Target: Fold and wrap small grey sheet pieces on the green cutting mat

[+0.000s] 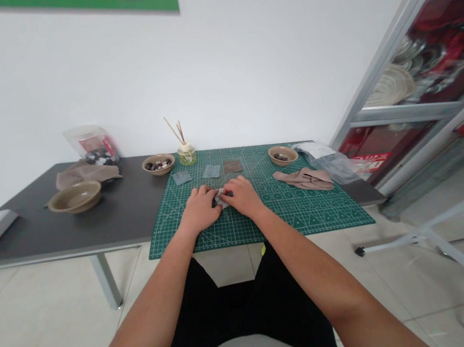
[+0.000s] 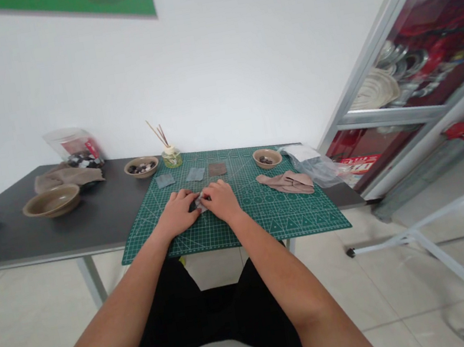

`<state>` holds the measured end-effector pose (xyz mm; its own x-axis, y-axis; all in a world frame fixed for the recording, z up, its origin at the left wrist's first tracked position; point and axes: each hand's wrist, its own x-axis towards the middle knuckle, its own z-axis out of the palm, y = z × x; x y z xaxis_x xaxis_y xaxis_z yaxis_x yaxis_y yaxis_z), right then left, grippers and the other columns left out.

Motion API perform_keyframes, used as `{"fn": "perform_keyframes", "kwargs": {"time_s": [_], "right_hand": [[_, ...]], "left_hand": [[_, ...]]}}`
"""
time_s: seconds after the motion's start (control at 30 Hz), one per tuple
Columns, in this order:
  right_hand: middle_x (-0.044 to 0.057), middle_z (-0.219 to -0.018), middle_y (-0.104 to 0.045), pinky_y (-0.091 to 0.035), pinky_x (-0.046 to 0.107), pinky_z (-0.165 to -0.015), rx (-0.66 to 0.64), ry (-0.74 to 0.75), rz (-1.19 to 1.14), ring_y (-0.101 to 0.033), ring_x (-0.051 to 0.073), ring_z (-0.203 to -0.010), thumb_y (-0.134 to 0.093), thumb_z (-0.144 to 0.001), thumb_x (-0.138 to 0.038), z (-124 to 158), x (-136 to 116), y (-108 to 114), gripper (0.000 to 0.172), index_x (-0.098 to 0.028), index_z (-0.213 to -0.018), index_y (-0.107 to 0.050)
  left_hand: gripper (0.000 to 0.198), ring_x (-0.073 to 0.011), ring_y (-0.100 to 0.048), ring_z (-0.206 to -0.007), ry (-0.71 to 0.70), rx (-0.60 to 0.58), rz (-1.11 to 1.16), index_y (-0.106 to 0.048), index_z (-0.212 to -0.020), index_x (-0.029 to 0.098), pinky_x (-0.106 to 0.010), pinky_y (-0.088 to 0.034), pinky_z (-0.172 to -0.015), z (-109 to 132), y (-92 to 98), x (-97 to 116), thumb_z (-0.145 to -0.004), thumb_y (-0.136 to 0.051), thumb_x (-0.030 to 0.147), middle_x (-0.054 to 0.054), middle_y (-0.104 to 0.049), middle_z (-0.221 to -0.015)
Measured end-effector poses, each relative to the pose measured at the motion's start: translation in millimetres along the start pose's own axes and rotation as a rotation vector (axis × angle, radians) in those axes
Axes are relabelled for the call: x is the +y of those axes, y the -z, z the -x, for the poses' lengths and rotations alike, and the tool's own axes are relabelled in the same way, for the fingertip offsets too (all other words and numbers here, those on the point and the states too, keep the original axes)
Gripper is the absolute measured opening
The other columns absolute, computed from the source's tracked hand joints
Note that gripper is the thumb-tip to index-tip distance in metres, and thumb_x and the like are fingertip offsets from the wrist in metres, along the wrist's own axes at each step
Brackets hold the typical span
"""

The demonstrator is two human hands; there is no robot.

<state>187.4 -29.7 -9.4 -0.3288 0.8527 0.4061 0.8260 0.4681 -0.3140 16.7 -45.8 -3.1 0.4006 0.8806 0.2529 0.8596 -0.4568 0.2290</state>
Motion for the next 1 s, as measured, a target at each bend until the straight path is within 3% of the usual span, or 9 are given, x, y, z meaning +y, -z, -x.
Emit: {"fn": "perform_keyframes", "kwargs": {"time_s": [0.17, 0.37, 0.57, 0.7, 0.87, 1.0], "right_hand": [[0.003, -0.103, -0.073, -0.038, 0.033, -0.086, -0.094, 0.161, -0.134, -0.055, 0.018, -0.088, -0.052, -0.097, -0.028, -1.7, -0.2, -0.8, 0.021, -0.023, -0.102, -0.072], [0.009, -0.107, -0.069, -0.042, 0.035, -0.089, 0.046, -0.005, -0.119, -0.056, 0.023, -0.098, -0.062, -0.088, -0.033, 2.2, -3.0, -1.1, 0.028, -0.016, -0.110, -0.065], [0.012, -0.123, -0.062, -0.041, 0.041, -0.098, -0.053, -0.009, -0.068, -0.052, 0.027, -0.111, -0.066, -0.081, -0.042, 0.2, -1.1, -5.6, 0.053, -0.015, -0.126, -0.058], [0.014, -0.131, -0.057, -0.040, 0.045, -0.098, -0.140, -0.053, -0.014, -0.049, 0.030, -0.117, -0.062, -0.083, -0.054, -0.9, -2.8, -3.7, 0.056, -0.016, -0.125, -0.059], [0.013, -0.118, -0.062, -0.045, 0.040, -0.091, -0.171, -0.226, -0.091, -0.056, 0.027, -0.108, -0.073, -0.074, -0.041, -5.7, -6.5, 5.1, 0.046, -0.016, -0.111, -0.060], [0.003, -0.094, -0.069, -0.048, 0.030, -0.079, -0.106, -0.302, -0.321, -0.063, 0.017, -0.085, -0.068, -0.074, -0.017, -17.4, 10.8, 22.6, 0.032, -0.019, -0.105, -0.059]], "left_hand": [[0.053, -0.0298, -0.049, -0.113, 0.017, 0.049, 0.077, -0.051, -0.135, 0.017, -0.043, -0.038, -0.103, -1.8, -3.1, -2.4, -0.085, -0.053, 0.032, -0.011, -0.058, -0.127], [0.034, -0.0290, -0.051, -0.104, 0.045, 0.085, 0.127, -0.060, -0.115, 0.016, -0.042, -0.041, -0.096, -7.0, -8.4, -10.3, -0.086, -0.052, 0.030, -0.011, -0.063, -0.114], [0.019, -0.0267, -0.054, -0.100, 0.034, 0.081, 0.181, -0.065, -0.097, 0.018, -0.041, -0.041, -0.094, -11.3, -10.2, -18.0, -0.086, -0.050, 0.023, -0.010, -0.064, -0.105], [0.016, -0.0262, -0.056, -0.099, 0.042, 0.093, 0.265, -0.063, -0.094, 0.018, -0.041, -0.041, -0.095, -13.5, -7.5, -18.1, -0.086, -0.050, 0.024, -0.009, -0.068, -0.102], [0.018, -0.0256, -0.057, -0.098, 0.097, 0.128, 0.314, -0.063, -0.091, 0.019, -0.042, -0.042, -0.095, -14.7, -5.2, -19.1, -0.087, -0.051, 0.031, -0.008, -0.069, -0.099], [0.019, -0.0241, -0.058, -0.094, 0.159, 0.149, 0.372, -0.062, -0.090, 0.019, -0.040, -0.045, -0.090, -15.2, -4.5, -21.0, -0.086, -0.052, 0.035, -0.008, -0.067, -0.097]]}}
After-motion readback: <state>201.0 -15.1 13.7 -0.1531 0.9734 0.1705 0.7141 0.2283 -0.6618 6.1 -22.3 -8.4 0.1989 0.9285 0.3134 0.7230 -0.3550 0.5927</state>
